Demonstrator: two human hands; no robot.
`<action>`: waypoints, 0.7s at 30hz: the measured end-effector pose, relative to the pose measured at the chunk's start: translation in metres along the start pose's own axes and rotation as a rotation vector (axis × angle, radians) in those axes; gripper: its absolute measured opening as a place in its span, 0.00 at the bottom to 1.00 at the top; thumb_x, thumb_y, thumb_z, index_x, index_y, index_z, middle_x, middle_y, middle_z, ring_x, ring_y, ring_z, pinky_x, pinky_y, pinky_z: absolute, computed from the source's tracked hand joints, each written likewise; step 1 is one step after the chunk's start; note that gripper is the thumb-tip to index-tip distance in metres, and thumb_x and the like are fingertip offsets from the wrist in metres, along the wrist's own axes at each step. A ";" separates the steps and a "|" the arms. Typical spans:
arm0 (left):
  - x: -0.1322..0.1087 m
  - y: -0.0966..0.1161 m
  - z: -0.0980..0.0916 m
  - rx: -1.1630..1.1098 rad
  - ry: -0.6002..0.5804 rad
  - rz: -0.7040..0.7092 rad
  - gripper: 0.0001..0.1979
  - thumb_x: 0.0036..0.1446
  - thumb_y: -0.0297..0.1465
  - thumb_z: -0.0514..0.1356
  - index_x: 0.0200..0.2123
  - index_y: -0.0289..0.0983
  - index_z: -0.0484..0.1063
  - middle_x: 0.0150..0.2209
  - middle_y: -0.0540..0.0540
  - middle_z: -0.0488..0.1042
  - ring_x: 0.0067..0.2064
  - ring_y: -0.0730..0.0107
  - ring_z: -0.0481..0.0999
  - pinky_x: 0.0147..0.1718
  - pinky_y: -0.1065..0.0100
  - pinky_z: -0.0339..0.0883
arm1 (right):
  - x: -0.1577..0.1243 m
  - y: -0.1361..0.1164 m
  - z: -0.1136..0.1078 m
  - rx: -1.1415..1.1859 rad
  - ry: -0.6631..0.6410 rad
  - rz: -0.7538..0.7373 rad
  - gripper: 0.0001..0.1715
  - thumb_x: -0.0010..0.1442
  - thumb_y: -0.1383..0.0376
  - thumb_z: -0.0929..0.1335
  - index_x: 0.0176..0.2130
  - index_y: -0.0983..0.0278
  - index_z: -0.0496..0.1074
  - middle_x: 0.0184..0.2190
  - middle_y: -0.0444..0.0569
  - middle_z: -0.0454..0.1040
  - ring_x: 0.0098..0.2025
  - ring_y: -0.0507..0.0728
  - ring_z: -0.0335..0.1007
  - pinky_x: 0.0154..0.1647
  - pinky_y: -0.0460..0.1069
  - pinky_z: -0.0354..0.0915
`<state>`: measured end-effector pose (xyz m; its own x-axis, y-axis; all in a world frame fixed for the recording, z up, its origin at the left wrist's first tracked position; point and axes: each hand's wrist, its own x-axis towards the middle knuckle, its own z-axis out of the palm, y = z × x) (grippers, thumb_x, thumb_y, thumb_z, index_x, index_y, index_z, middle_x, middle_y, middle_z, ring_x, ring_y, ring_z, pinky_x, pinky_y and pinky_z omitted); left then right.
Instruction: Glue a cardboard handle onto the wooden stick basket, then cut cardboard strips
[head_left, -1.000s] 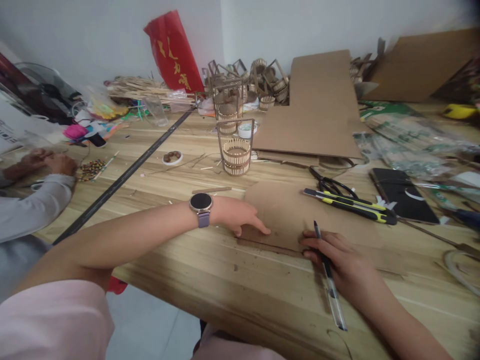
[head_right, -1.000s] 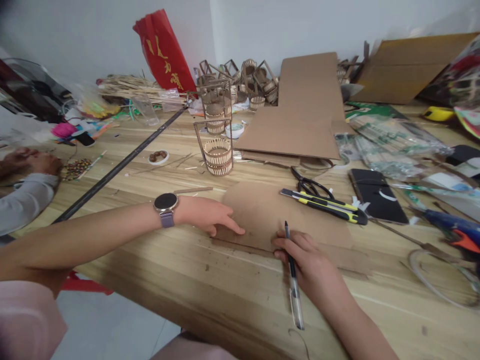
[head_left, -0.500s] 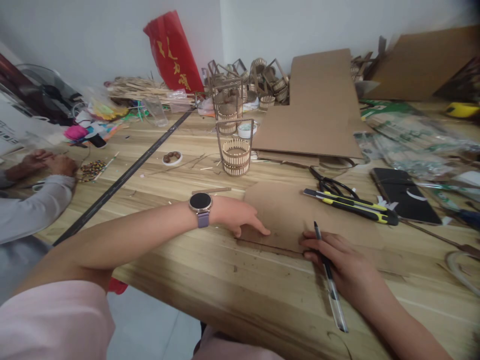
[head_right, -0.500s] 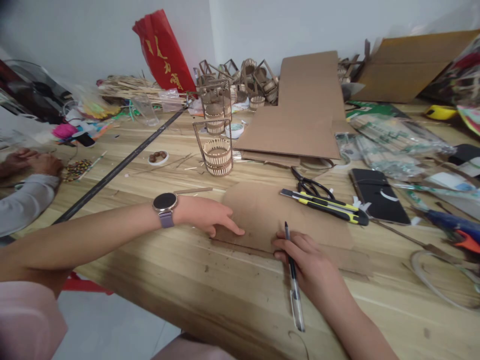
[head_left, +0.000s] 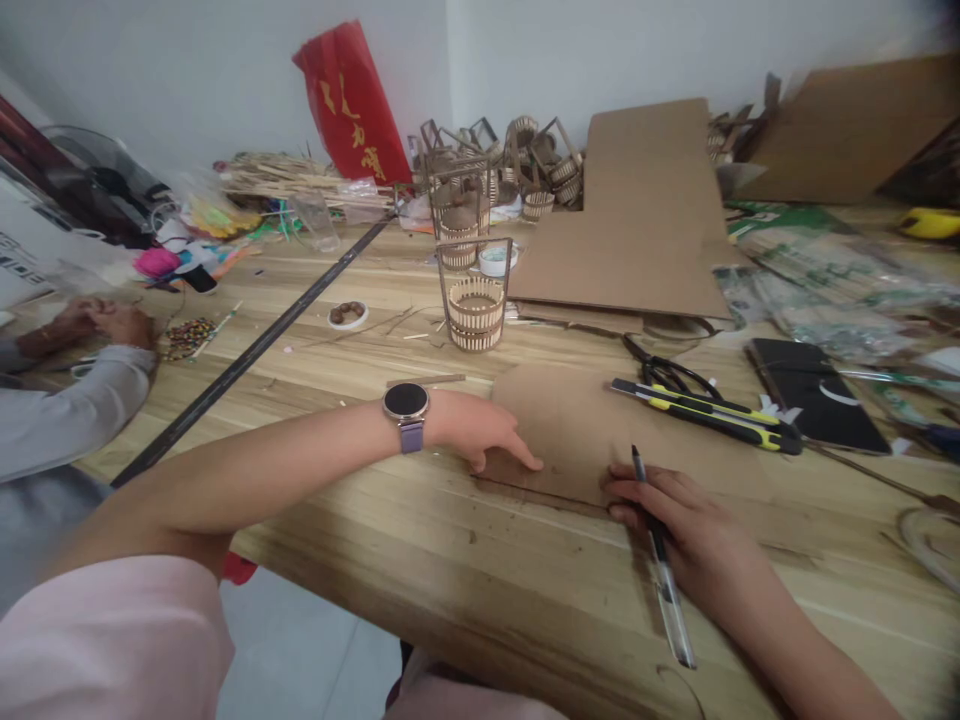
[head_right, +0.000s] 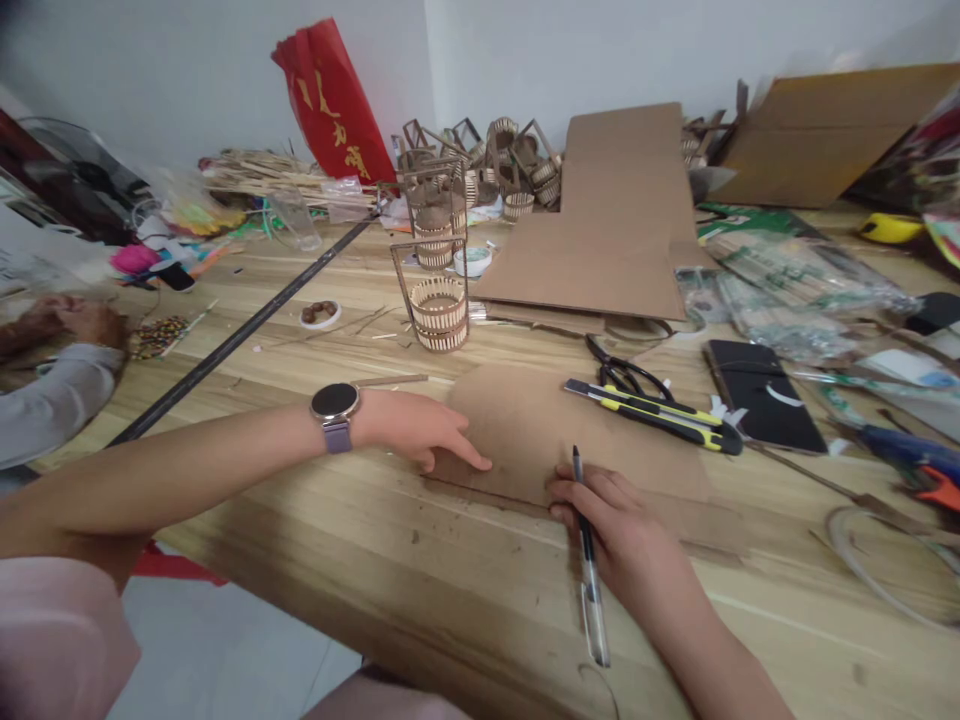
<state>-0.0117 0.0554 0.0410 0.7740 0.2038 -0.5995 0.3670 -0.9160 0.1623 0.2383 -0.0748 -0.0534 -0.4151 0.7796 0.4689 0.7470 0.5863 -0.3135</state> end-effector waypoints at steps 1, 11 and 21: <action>0.000 0.000 0.000 -0.002 0.001 -0.002 0.35 0.56 0.26 0.63 0.64 0.54 0.59 0.41 0.46 0.70 0.41 0.62 0.72 0.35 0.68 0.61 | 0.000 0.000 0.000 -0.006 0.004 -0.008 0.08 0.63 0.66 0.65 0.41 0.59 0.73 0.41 0.52 0.79 0.43 0.59 0.77 0.41 0.52 0.73; -0.001 0.001 0.002 0.006 0.014 0.002 0.35 0.56 0.26 0.63 0.64 0.54 0.58 0.43 0.46 0.70 0.41 0.62 0.72 0.35 0.68 0.61 | 0.001 -0.002 0.000 0.010 -0.001 0.000 0.08 0.64 0.66 0.65 0.41 0.60 0.74 0.41 0.52 0.79 0.44 0.58 0.76 0.43 0.51 0.73; 0.009 -0.013 0.011 -0.076 0.045 0.075 0.36 0.52 0.26 0.64 0.63 0.51 0.61 0.44 0.47 0.71 0.43 0.61 0.73 0.36 0.68 0.62 | 0.009 -0.028 -0.008 0.306 0.005 0.386 0.22 0.66 0.54 0.61 0.57 0.56 0.66 0.41 0.51 0.82 0.44 0.61 0.79 0.39 0.51 0.74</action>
<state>-0.0148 0.0650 0.0249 0.8223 0.1530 -0.5481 0.3444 -0.9006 0.2653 0.2175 -0.0855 -0.0339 -0.1346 0.9522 0.2743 0.6585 0.2928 -0.6933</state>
